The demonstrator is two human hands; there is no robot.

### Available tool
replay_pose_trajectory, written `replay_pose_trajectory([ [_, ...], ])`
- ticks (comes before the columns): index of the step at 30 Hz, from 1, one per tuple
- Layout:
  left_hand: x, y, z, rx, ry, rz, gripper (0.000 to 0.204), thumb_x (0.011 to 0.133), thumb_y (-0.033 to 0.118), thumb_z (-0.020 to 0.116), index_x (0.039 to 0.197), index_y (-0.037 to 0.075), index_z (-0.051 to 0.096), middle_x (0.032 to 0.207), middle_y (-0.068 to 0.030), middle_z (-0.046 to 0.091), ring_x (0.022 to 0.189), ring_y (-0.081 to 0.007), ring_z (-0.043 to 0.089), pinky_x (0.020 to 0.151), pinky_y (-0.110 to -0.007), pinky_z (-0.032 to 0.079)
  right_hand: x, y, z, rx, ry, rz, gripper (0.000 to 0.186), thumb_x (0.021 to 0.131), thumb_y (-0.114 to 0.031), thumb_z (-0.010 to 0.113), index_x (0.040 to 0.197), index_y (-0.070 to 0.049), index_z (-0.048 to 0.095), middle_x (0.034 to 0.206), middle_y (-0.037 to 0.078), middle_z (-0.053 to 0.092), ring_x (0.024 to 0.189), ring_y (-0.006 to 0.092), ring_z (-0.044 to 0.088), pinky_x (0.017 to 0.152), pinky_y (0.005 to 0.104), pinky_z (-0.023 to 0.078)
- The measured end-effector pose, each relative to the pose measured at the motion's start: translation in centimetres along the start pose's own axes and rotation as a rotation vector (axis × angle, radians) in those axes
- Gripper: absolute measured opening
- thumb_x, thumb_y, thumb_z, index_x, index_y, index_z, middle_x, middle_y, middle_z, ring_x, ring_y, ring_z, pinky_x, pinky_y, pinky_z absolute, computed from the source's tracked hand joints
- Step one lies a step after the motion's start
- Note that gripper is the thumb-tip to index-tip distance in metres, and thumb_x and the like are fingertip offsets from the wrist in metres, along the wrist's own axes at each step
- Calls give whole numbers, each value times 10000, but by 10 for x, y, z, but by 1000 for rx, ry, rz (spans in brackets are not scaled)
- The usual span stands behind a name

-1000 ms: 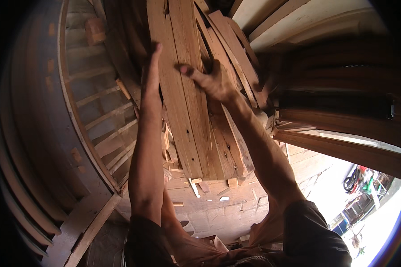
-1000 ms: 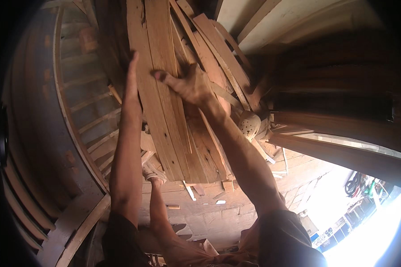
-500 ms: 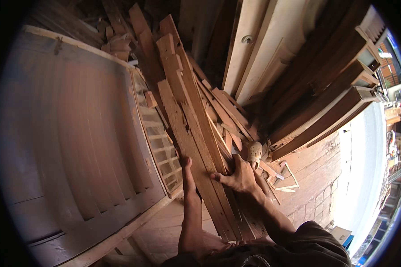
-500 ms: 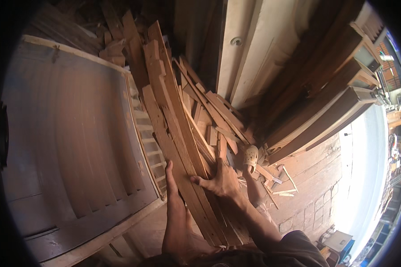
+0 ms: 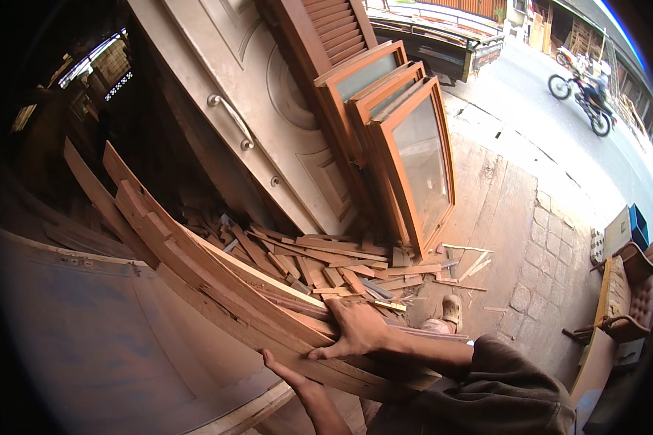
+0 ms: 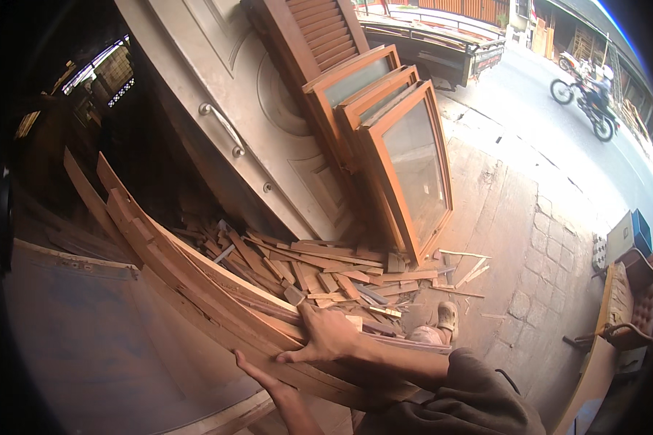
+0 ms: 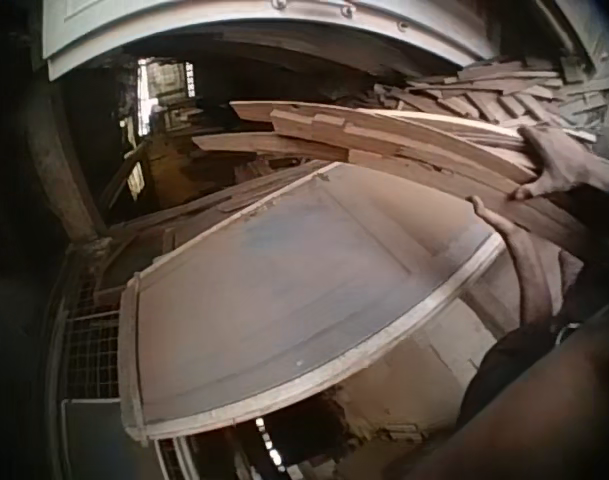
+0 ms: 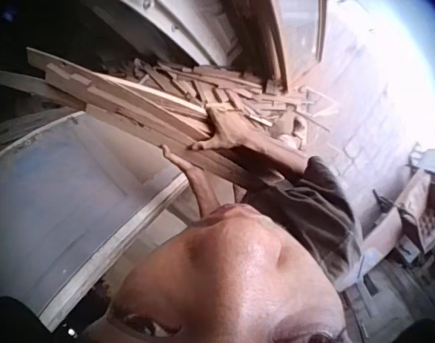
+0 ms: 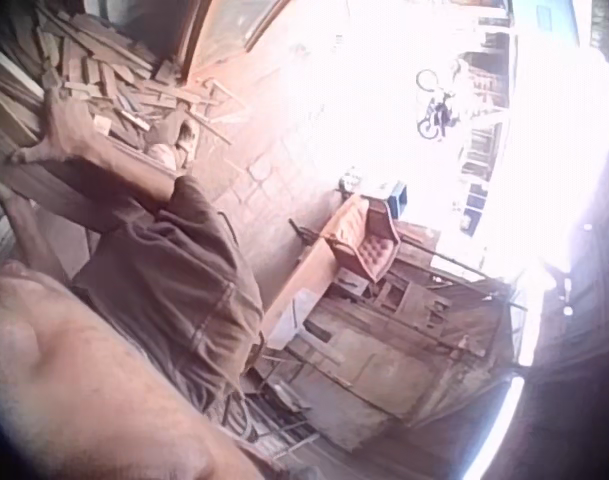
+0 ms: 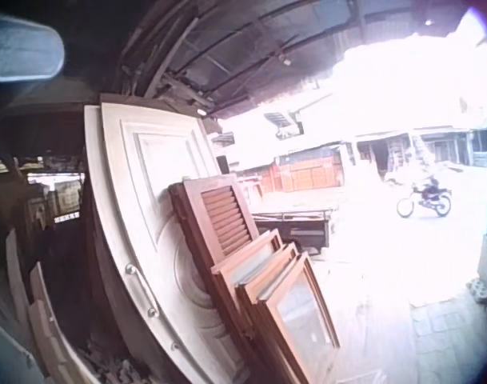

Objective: The person sits on the floor sorting through a pile of scrap wood, picking up various planks and pieces. They stand up and carry the wood to a truck parked on the street, placing the pieces into the truck bed. The person repeats this process, returning to the pile to gather more wood and loading it onto the truck.

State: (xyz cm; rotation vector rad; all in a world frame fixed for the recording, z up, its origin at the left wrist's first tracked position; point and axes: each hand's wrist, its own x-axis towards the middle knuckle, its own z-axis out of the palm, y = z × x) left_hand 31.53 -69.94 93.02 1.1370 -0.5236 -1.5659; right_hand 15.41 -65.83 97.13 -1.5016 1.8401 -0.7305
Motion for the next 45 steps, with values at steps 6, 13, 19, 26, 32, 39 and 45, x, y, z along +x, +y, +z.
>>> replay_pose_trajectory([
  [6,-137,-41,73,38,-68,6,889,856,702,420,1505,116,259,1452,-188,358,1296,-361,432,1023,-507,426,-118,53,-89,4,181,-140,1145,591,-805,715,1197,136,473,920,300,641,866,442,662,763,470,531],
  [13,-307,-206,165,122,-265,-55,885,858,691,436,1495,102,264,1424,-185,381,1282,-364,434,1014,-500,423,-307,209,-217,85,257,24,1114,587,-771,744,1209,111,471,998,330,628,951,462,641,852,474,510],
  [19,-418,-312,256,191,-468,-189,816,887,634,470,1476,95,306,1406,-141,424,1265,-324,455,1014,-463,415,-454,277,-328,74,456,232,1055,566,-683,819,1204,90,490,999,305,639,977,446,644,868,456,502],
  [26,-472,-430,373,247,-835,-301,738,931,594,468,1429,57,379,1301,-148,532,1165,-283,552,975,-402,460,-529,385,-410,187,673,436,940,586,-640,832,1135,72,559,1007,269,656,981,376,663,856,426,510],
  [32,-501,-540,486,203,-925,-589,592,964,465,497,1369,41,417,1283,-138,516,1156,-252,552,995,-374,453,-549,515,-490,169,772,573,838,582,-595,856,1030,67,604,924,235,676,888,322,683,793,409,517],
  [39,-497,-708,651,249,-861,-554,621,945,465,533,1348,3,436,1325,-141,491,1223,-242,483,1029,-364,401,-528,654,-653,245,730,651,832,613,-530,862,1107,81,588,980,233,689,931,335,690,809,407,527],
  [45,-525,-777,804,343,-856,-446,671,922,481,562,1363,-1,412,1324,-138,479,1227,-248,464,1040,-377,380,-516,746,-785,399,801,598,786,619,-477,855,1092,94,595,958,233,696,917,312,699,796,389,530],
])
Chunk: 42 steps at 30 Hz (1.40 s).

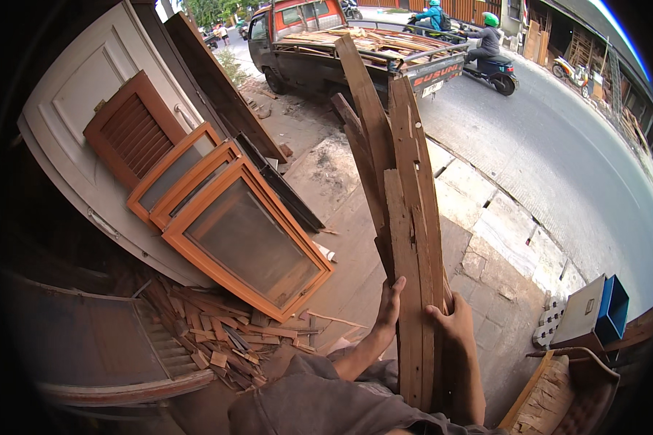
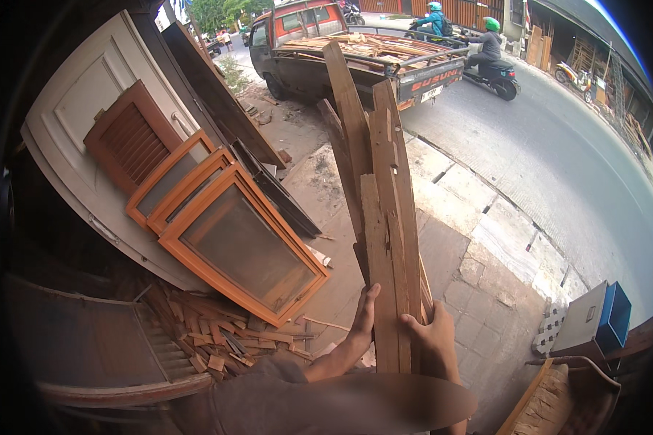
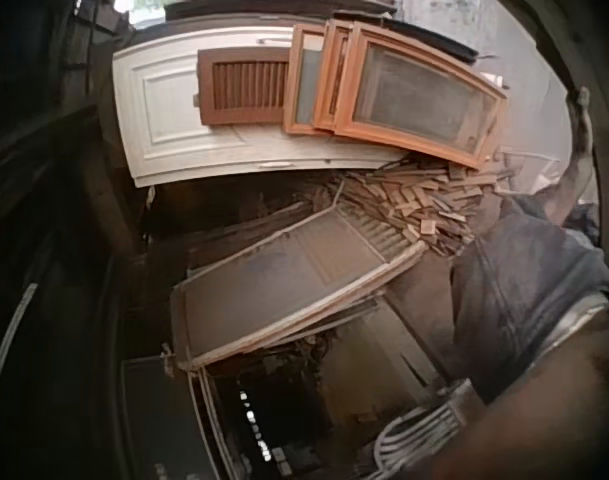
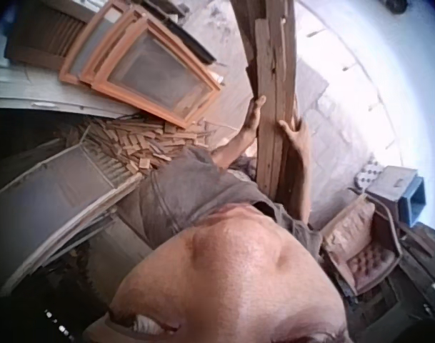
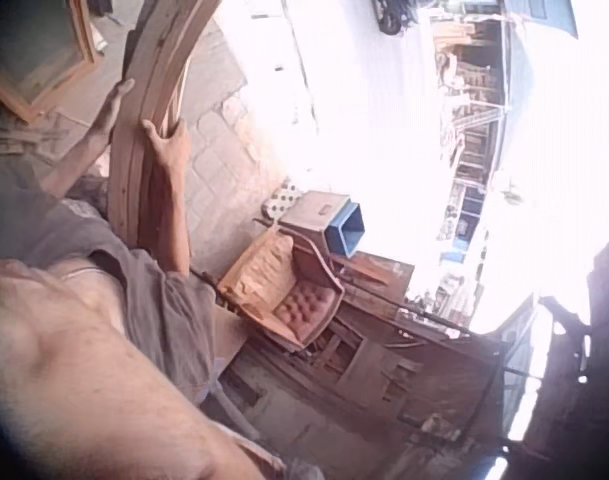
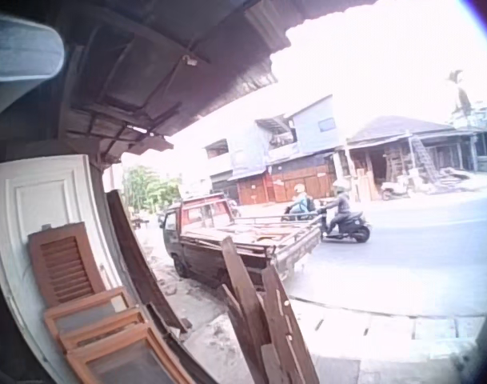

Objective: The person sits on the floor sorting through a pile of scrap wood, picking up various planks and pieces. They stand up and carry the wood to a truck parked on the street, placing the pieces into the truck bed. The person repeats this process, returning to the pile to gather more wood and loading it onto the truck.

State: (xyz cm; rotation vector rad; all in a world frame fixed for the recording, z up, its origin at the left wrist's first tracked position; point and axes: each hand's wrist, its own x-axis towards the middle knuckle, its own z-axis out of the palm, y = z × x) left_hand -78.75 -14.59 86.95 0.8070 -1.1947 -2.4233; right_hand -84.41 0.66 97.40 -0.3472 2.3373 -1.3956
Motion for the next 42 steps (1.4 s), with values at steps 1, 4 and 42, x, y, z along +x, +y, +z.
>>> replay_pose_trajectory([
  [1,19,12,23,29,-28,30,679,923,499,552,1375,14,405,1302,-137,491,1208,-247,491,1013,-379,415,25,-5,-15,-1,8,3,785,620,-477,853,1091,96,595,954,234,696,914,312,699,792,388,530],
  [4,94,12,84,11,-48,117,654,930,477,550,1373,16,410,1298,-133,501,1206,-240,499,1001,-376,428,120,34,-49,-8,62,-129,761,630,-494,840,1049,94,599,910,234,695,879,316,702,772,391,532],
  [42,1053,209,538,-138,-70,390,676,961,427,532,1416,-19,305,1311,-174,467,1225,-262,477,1031,-392,414,1199,-145,-272,11,-49,-452,952,590,-612,823,1152,113,567,940,257,669,875,335,684,784,416,528],
])
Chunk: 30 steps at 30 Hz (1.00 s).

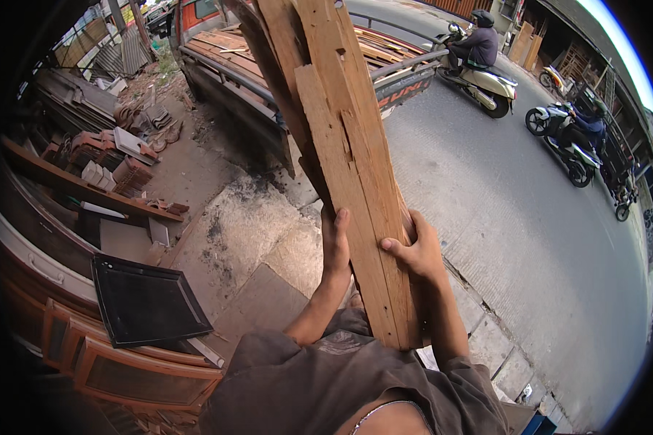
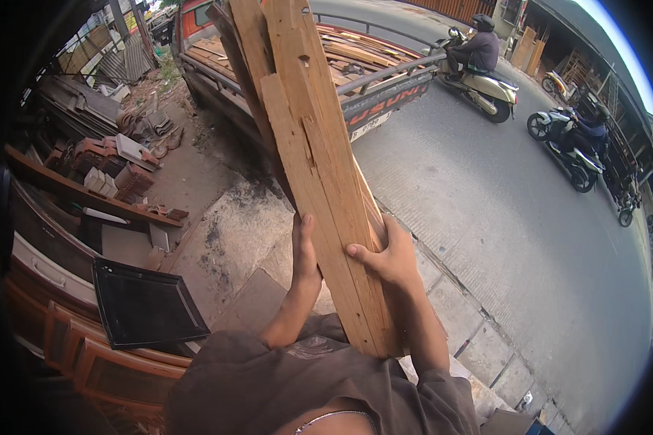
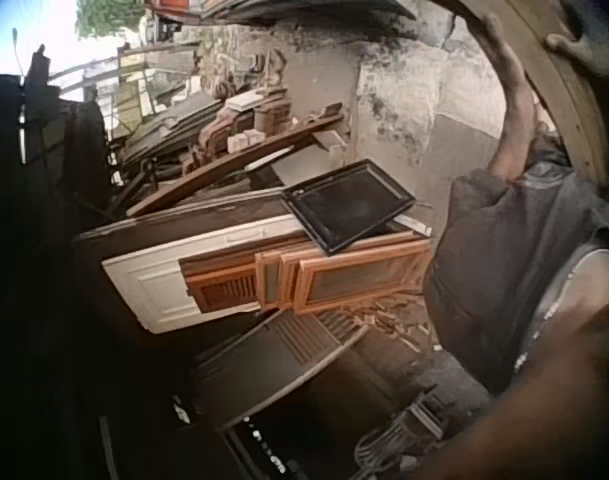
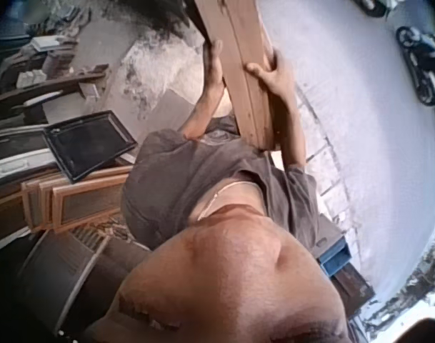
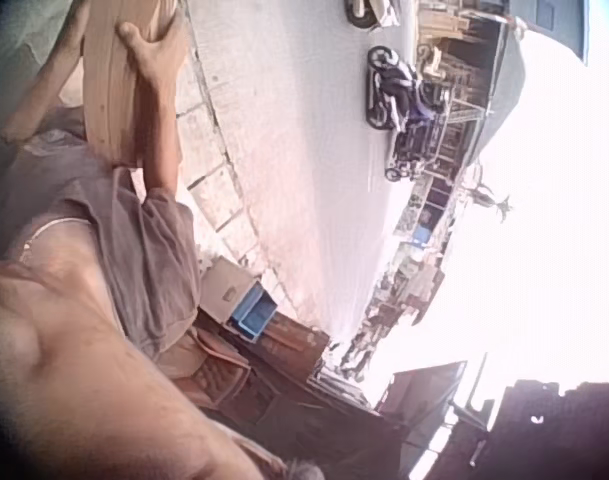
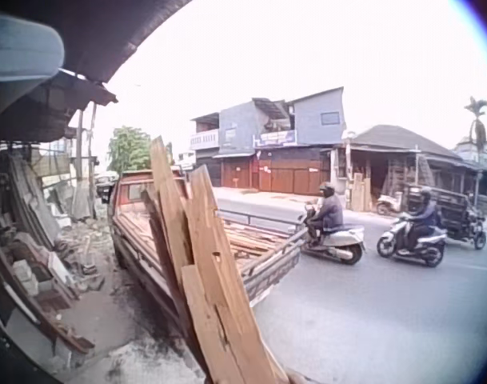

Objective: The person sits on the floor sorting through a pile of scrap wood, picking up various planks and pieces. They stand up and carry the wood to a truck parked on the street, placing the pieces into the truck bed. The person repeats this process, returning to the pile to gather more wood and loading it onto the truck.

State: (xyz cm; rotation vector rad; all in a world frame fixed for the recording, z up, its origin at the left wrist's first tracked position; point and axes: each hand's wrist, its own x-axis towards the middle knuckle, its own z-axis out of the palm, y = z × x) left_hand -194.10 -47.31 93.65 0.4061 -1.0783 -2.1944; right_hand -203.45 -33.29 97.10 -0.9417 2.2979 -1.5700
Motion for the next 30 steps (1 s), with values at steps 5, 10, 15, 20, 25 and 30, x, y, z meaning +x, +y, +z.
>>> replay_pose_trajectory([
  [5,165,-50,80,-18,-59,204,738,920,425,641,1401,-29,315,1307,-153,469,1214,-234,452,1052,-377,366,145,26,-49,315,23,45,1073,602,-562,888,1254,165,443,1108,254,608,1037,307,635,883,389,516],
  [10,310,-71,144,-111,-99,145,748,915,453,641,1377,-33,310,1289,-158,462,1218,-229,460,1047,-366,378,290,49,-92,110,102,72,996,637,-595,833,1231,132,502,1081,218,613,1019,303,633,867,395,514],
  [15,476,-99,185,-181,-190,155,788,903,458,650,1375,-56,284,1308,-188,448,1250,-250,456,1061,-373,371,459,108,-124,37,127,-28,856,735,-558,757,1184,133,526,1012,188,626,933,256,638,827,360,511],
  [20,666,-145,213,-217,-188,199,809,893,470,660,1382,-50,279,1330,-190,449,1257,-243,457,1067,-374,364,637,152,-126,24,116,-101,679,858,-508,645,1147,102,570,984,147,642,881,182,634,799,318,501],
  [25,814,-158,232,-304,-110,201,770,888,435,673,1372,-39,308,1308,-185,482,1240,-238,476,1049,-373,382,803,186,-136,8,27,-91,644,890,-464,618,1170,115,575,1020,168,653,894,204,653,811,312,503],
  [30,956,-159,253,-293,-93,159,864,899,452,655,1382,-116,218,1340,-246,409,1290,-270,416,1108,-377,326,959,198,-139,67,-57,-24,660,893,-472,616,1199,111,581,1045,196,665,910,230,678,825,316,517],
])
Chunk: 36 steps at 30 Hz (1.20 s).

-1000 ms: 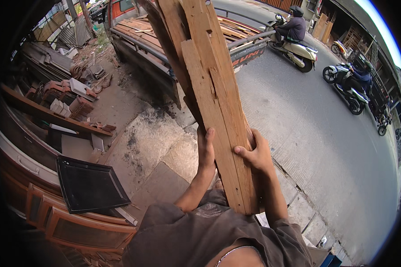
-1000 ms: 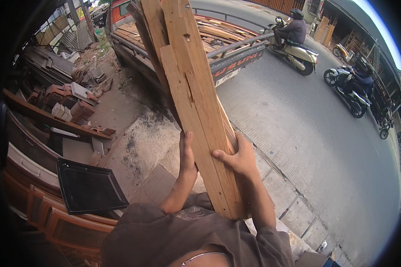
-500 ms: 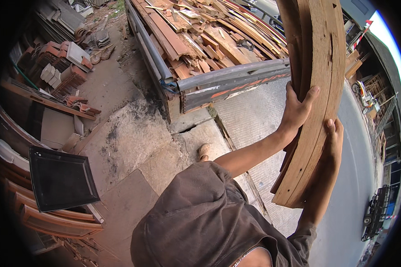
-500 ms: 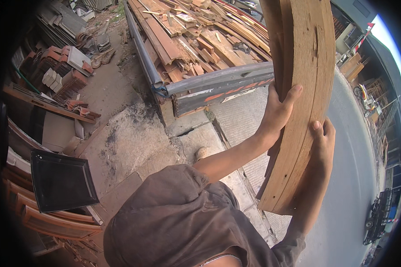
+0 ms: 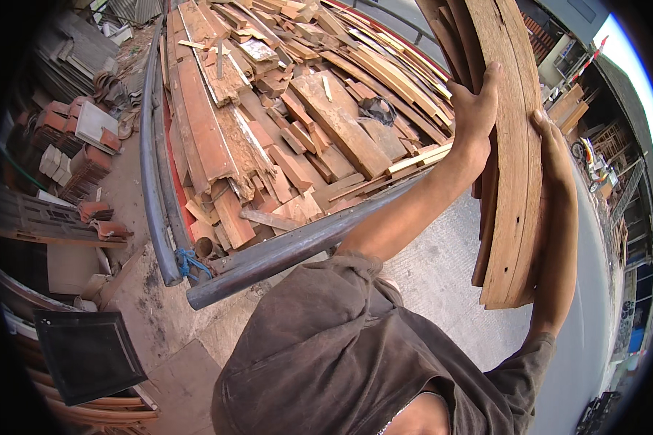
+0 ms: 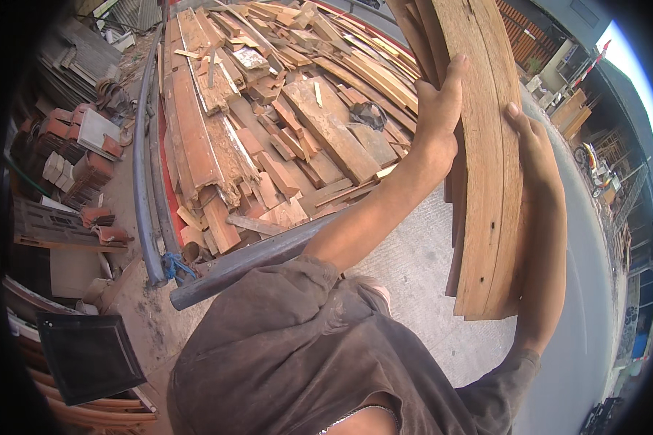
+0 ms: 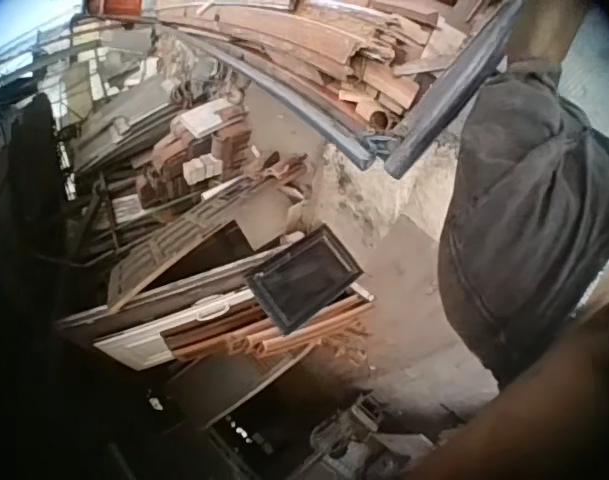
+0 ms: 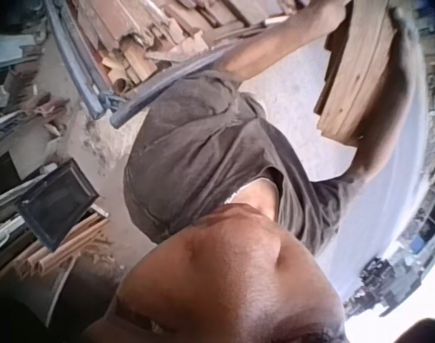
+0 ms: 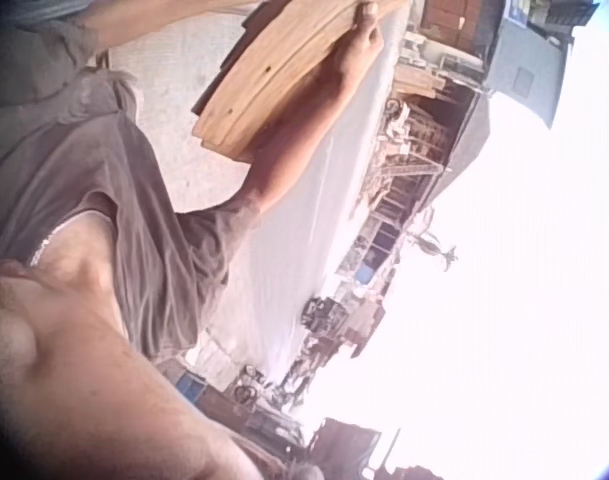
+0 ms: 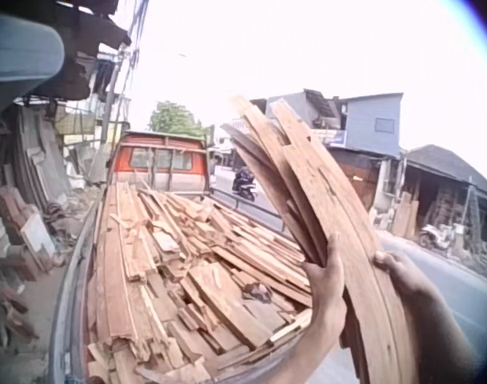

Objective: The person sits on the floor sorting through a pile of scrap wood, picking up various planks and pieces. They stand up and carry the wood to a truck parked on the street, placing the pieces into the truck bed. The person repeats this process, returning to the pile to gather more wood and loading it onto the truck.

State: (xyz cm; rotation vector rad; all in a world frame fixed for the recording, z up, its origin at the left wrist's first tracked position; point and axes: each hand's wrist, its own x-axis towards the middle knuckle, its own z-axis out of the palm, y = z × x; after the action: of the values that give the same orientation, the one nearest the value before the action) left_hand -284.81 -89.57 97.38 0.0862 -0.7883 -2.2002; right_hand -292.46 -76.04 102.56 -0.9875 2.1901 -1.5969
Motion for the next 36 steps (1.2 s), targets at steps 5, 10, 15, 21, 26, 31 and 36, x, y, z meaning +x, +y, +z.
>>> replay_pose_trajectory([
  [5,124,-7,-19,31,-33,66,867,894,443,664,1406,-100,224,1299,-261,461,1250,-290,506,1075,-399,413,154,24,14,50,-204,-38,735,874,-551,616,1163,124,604,1004,241,674,848,262,701,747,355,559],
  [10,306,-28,-52,-136,-104,87,665,851,486,713,1246,-32,580,1204,-162,648,1064,-299,647,937,-424,534,300,17,24,242,-796,32,525,951,-346,617,1291,45,537,1225,150,628,1129,225,604,960,366,510],
  [15,420,-53,-96,9,73,157,634,855,422,725,1284,-11,550,1192,-160,654,1062,-304,649,931,-440,538,449,92,62,-162,-368,-48,640,886,-515,634,1151,67,668,1021,165,712,935,231,685,882,348,520],
  [21,456,-80,-153,397,256,251,725,892,439,647,1366,-65,434,1292,-266,546,1215,-324,556,1040,-469,446,547,219,138,-63,-367,-224,885,778,-735,617,990,121,692,782,259,688,623,312,710,556,352,581],
  [26,466,-122,-244,287,493,163,732,864,452,706,1259,-135,517,1220,-254,613,1062,-292,654,916,-370,540,545,288,181,-135,-505,20,953,677,-790,648,898,135,706,824,254,686,821,314,699,763,391,532],
  [31,447,-180,-308,341,606,29,798,867,488,694,1308,-142,477,1232,-273,592,1125,-317,612,968,-367,494,531,356,192,-164,-608,205,997,691,-782,648,995,168,666,900,290,680,885,357,693,827,408,527],
  [36,402,-235,-383,1021,921,-84,1086,826,635,654,1427,-180,259,1463,-359,342,1397,-392,349,1147,-404,298,509,459,194,-447,-539,142,1116,736,-770,634,1211,233,513,1078,352,625,1042,392,642,933,411,493],
])
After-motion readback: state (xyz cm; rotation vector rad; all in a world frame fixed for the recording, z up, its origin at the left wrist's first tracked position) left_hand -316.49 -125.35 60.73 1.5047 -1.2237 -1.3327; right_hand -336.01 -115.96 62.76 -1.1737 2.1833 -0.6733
